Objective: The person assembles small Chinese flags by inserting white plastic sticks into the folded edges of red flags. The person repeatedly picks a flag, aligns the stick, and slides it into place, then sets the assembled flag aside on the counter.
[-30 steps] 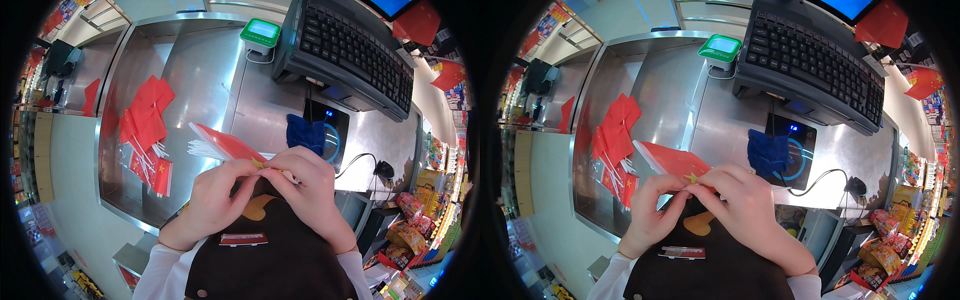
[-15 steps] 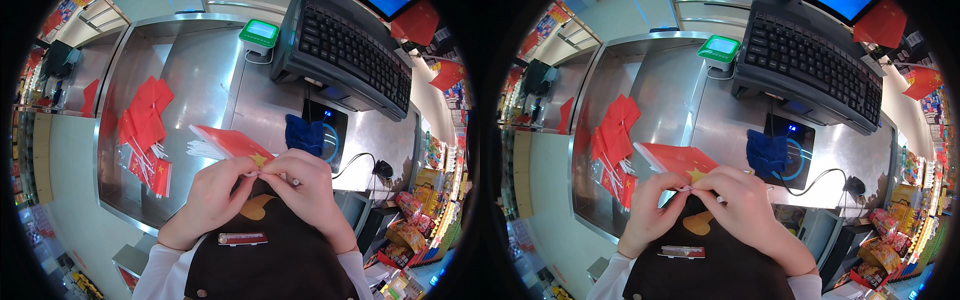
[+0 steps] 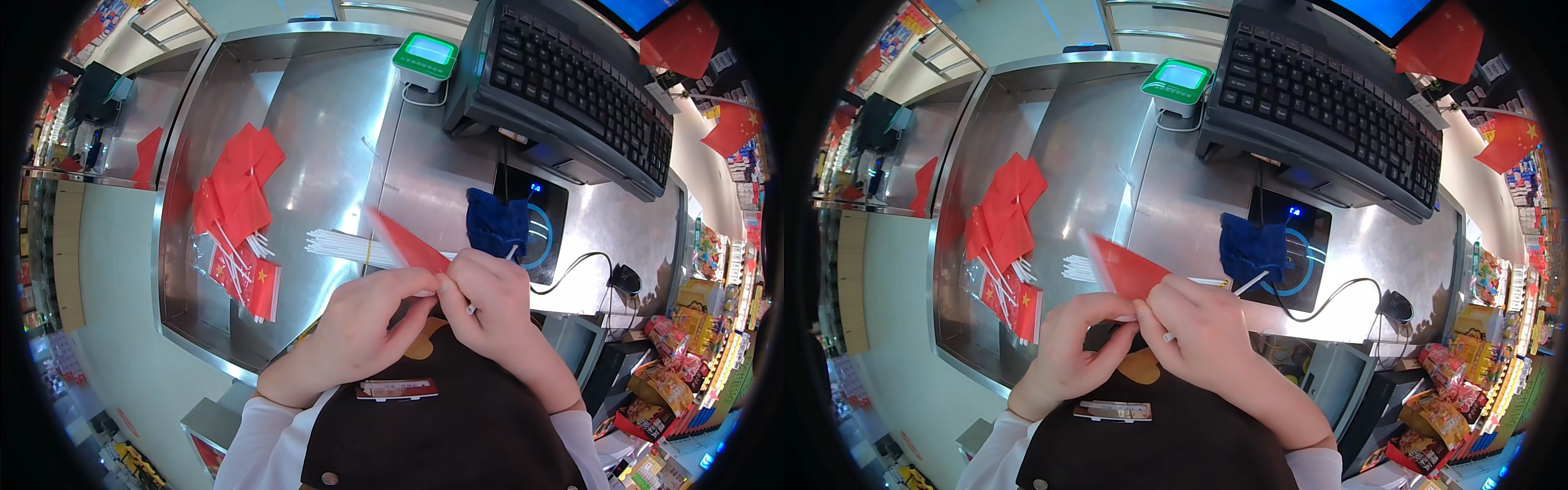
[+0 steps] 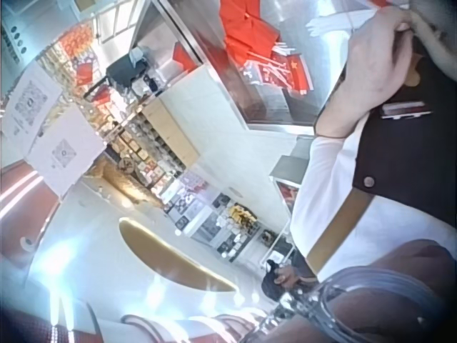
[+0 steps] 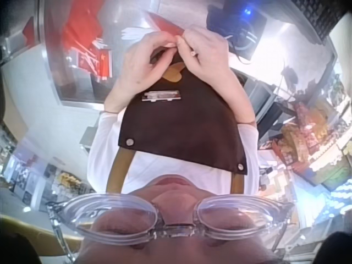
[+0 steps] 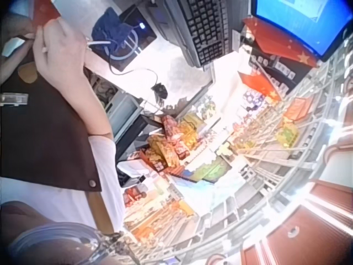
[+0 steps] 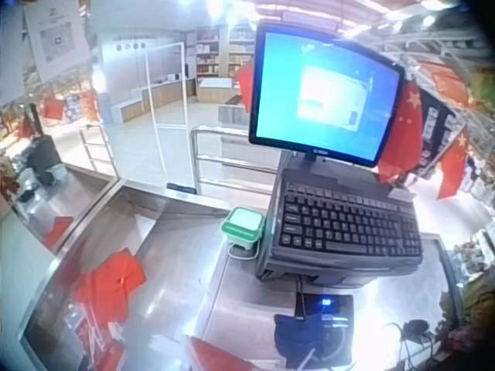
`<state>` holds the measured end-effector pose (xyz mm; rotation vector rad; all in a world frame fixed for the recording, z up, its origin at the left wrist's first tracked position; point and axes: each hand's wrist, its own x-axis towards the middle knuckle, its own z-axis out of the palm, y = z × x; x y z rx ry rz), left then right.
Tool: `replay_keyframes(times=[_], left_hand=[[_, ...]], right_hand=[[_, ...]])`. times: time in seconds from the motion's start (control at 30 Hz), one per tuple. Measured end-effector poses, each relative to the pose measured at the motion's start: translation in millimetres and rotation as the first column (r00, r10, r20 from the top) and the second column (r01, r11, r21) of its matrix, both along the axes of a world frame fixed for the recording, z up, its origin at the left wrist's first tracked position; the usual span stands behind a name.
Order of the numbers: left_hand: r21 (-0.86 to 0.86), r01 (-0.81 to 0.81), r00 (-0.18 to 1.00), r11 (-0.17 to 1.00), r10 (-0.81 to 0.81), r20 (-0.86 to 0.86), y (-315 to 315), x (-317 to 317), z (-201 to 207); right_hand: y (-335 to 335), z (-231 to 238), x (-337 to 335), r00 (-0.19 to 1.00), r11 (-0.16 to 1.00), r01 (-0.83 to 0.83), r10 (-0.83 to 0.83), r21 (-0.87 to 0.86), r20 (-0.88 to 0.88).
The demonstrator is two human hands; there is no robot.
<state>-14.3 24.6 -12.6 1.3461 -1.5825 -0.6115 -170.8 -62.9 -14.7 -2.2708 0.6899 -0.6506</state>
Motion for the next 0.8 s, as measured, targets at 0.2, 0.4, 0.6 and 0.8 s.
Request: replay_keyframes(times=[0.2, 0.4, 0.6, 0.8], left_hand=[[0.197, -0.117, 0.975, 0.973, 0.151, -0.164, 2.8, -5.7, 5.7], [0.058, -0.104, 0.991, 0.993, 0.109, -0.084, -2.0, 4.1, 2.9], [0.136, -0.045, 0.973, 0.990, 0.074, -0.219, 0.2, 3.9, 5.9], [0.202, -0.016, 0.928, 0.979, 0.089, -0.362, 3.8, 4.3, 4.6]], right_hand=[[-0.8, 4.8, 4.6, 0.998, 0.999, 0.004, -0.002, -0.038, 0.070], [-6.0, 24.3, -2.1, 0.999, 0.999, -0.023, 0.022, -0.039, -0.033], [-5.2, 32.7, -11.9, 0.994, 0.996, -0.085, 0.086, 0.015, -0.062], [-3.3, 32.1, -10.9, 0.998, 0.998, -0.065, 0.065, -0.019, 0.002]])
